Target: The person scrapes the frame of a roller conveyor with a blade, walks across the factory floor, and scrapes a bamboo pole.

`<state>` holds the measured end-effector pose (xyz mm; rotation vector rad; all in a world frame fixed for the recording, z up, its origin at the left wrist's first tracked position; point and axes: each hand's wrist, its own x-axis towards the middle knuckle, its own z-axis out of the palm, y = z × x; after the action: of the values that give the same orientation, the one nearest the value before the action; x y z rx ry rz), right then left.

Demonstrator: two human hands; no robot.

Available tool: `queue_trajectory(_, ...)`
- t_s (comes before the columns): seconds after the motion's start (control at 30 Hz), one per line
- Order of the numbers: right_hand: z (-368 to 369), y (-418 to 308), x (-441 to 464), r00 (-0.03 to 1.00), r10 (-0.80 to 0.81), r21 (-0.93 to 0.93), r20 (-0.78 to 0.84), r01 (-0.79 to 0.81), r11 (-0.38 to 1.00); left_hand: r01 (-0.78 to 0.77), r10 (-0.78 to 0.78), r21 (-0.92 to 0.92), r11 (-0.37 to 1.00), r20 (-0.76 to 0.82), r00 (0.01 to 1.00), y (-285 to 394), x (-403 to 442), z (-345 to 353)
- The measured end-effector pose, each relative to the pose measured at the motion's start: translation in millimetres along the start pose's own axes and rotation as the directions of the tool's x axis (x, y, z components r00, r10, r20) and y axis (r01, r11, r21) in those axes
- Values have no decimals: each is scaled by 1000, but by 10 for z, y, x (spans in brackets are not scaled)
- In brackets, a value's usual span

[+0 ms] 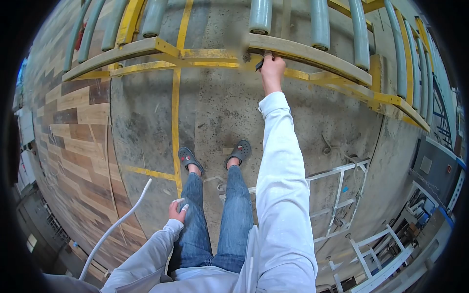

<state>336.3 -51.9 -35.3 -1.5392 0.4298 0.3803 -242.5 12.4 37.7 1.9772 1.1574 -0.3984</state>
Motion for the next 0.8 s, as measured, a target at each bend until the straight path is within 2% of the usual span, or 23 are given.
queue_trajectory(0.1,144,2,123,971,-237,-376,28,230,898,-5,5,-7,1000,0,1000,-63,24,6)
queue_trajectory(0.13,126,11,123,971,-237,-377,29,230,897,-8,8,1,1000,-1,1000,-79,21,6)
queue_trajectory(0.2,4,-34,106,975,-175,-300,137,209,931,-17,17,0,1000,1,1000,-48,8,3)
queue_trajectory(0.27,-74,-107,84,965,-163,-256,205,213,943,24,-25,-72,997,-7,1000,55,12,-27)
queue_trajectory(0.33,-190,-49,-36,978,-128,-412,166,187,892,41,-43,-108,993,-20,999,60,23,-62)
queue_trajectory(0.37,-199,-21,-113,975,-136,-405,174,197,893,36,-39,-81,996,-24,999,32,36,-73)
queue_trajectory(0.43,-194,39,-231,904,-353,-349,242,420,837,34,-35,-21,999,-24,999,-49,50,-94)
queue_trajectory(0.47,-142,48,-220,902,-354,-346,246,423,838,35,-36,-22,999,-29,999,-101,63,-103)
queue_trajectory(0.57,-83,142,-170,709,-599,-439,371,703,560,-37,38,23,999,-21,999,-244,85,-110)
queue_trajectory(0.6,-118,170,-164,713,-596,-443,370,699,561,-35,36,24,999,-16,999,-278,84,-98)
queue_trajectory(0.7,-281,336,-48,880,-382,-807,283,434,400,-10,10,3,1000,-48,999,-333,61,-111)
queue_trajectory(0.73,-239,311,-83,879,-382,-806,287,437,399,-7,7,1,1000,-50,999,-331,50,-126)
queue_trajectory(0.8,-199,150,-253,786,-495,-654,371,599,462,21,-21,-42,999,-3,1000,-259,18,-167)
